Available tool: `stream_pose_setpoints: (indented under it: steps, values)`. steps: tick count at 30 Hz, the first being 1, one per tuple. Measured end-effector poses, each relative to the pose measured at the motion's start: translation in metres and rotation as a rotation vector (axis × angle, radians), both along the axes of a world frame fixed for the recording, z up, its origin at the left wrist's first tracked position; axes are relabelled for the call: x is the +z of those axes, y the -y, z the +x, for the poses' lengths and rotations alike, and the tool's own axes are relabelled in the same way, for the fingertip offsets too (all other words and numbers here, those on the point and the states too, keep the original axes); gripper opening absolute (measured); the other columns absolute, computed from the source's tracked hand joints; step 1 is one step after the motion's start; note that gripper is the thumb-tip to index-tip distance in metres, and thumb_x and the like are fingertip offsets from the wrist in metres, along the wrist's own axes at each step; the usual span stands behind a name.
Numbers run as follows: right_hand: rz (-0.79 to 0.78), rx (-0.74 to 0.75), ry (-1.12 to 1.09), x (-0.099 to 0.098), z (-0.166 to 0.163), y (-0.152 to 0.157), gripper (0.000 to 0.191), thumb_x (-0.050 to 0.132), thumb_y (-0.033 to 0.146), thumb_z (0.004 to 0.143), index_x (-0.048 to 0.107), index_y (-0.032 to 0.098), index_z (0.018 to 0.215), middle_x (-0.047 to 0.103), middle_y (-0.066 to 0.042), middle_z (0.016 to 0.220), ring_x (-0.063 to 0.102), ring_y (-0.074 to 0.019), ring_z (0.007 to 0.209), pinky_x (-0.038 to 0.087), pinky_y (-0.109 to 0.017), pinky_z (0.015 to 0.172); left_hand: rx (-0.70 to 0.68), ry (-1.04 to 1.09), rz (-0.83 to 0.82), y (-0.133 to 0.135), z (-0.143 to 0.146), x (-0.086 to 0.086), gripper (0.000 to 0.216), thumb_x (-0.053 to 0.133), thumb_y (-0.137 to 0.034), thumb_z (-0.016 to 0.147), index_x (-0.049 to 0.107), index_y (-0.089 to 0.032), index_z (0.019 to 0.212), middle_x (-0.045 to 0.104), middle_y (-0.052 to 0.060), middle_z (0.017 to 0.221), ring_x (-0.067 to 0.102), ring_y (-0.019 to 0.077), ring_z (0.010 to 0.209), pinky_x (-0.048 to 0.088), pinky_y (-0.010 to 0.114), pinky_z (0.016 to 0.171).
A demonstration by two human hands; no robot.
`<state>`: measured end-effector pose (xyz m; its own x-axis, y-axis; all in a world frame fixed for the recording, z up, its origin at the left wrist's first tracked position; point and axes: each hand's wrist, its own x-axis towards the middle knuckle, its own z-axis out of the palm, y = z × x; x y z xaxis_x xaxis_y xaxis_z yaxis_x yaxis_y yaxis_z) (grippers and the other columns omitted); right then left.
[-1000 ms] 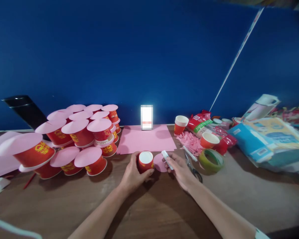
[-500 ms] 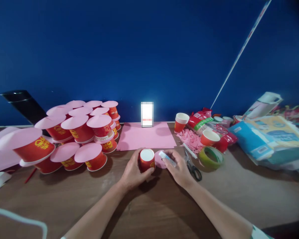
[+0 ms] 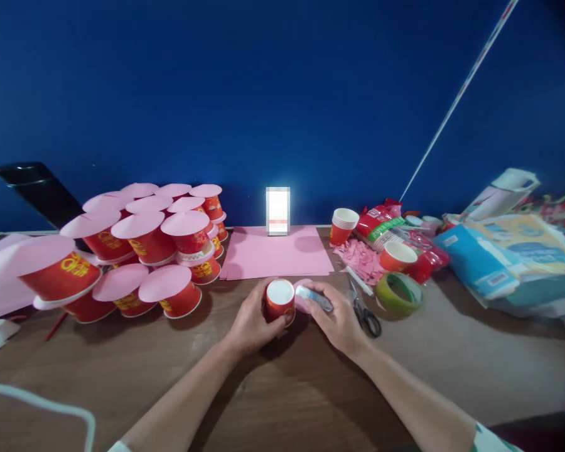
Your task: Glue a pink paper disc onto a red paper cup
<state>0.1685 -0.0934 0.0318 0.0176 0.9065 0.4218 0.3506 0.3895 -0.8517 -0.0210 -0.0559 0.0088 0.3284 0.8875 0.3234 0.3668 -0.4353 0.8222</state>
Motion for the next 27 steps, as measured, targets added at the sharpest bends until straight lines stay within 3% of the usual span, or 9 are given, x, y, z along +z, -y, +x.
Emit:
stream_pose_setpoints:
  steps: [5, 12, 16, 20, 27]
  values:
    - [-0.05, 0.003, -0.065, -0.001, -0.001, 0.0, 0.023, 0.065, 0.03, 0.081, 0.067, 0.023, 0.103, 0.069, -0.006, 0.104, 0.063, -0.0219, 0.097, 0.049, -0.033, 0.087, -0.001, -0.016, -0.01, 0.0, 0.0, 0.001, 0.056, 0.065, -0.019, 0.065, 0.048, -0.02, 0.119, 0.063, 0.006, 0.113, 0.061, 0.0224, 0.102, 0.048, 0.035, 0.091]
    - [-0.353, 0.098, -0.635, -0.004, 0.008, -0.012, 0.031, 0.067, 0.047, 0.079, 0.063, 0.023, 0.098, 0.072, -0.006, 0.099, 0.065, -0.021, 0.089, 0.051, -0.031, 0.072, 0.019, -0.039, 0.001, -0.001, 0.0, -0.002, 0.056, 0.067, -0.025, 0.068, 0.048, -0.021, 0.12, 0.062, 0.007, 0.115, 0.061, 0.0234, 0.104, 0.048, 0.037, 0.091]
    - [-0.417, 0.158, -0.823, -0.003, 0.013, -0.015, 0.031, 0.072, 0.045, 0.074, 0.06, 0.023, 0.093, 0.072, -0.006, 0.102, 0.067, -0.0225, 0.092, 0.053, -0.034, 0.074, 0.015, -0.048, 0.012, -0.001, -0.001, -0.002, 0.059, 0.068, -0.024, 0.067, 0.047, -0.021, 0.121, 0.062, 0.007, 0.116, 0.06, 0.0233, 0.105, 0.047, 0.037, 0.093]
    - [-0.422, 0.158, -0.914, -0.007, 0.012, -0.016, 0.028, 0.076, 0.039, 0.072, 0.059, 0.025, 0.09, 0.072, -0.002, 0.103, 0.068, -0.0189, 0.089, 0.053, -0.033, 0.078, 0.002, -0.063, -0.019, 0.0, -0.001, -0.003, 0.062, 0.07, -0.028, 0.067, 0.044, -0.022, 0.123, 0.061, 0.007, 0.117, 0.06, 0.0233, 0.105, 0.047, 0.037, 0.093]
    - [-0.418, 0.101, -0.895, -0.011, 0.012, -0.018, 0.041, 0.076, 0.04, 0.071, 0.061, 0.025, 0.106, 0.07, -0.005, 0.111, 0.068, -0.0202, 0.09, 0.056, -0.034, 0.076, -0.071, -0.054, -0.044, 0.003, -0.001, 0.0, 0.056, 0.069, -0.031, 0.069, 0.044, -0.022, 0.119, 0.061, 0.007, 0.116, 0.06, 0.0231, 0.103, 0.047, 0.037, 0.092]
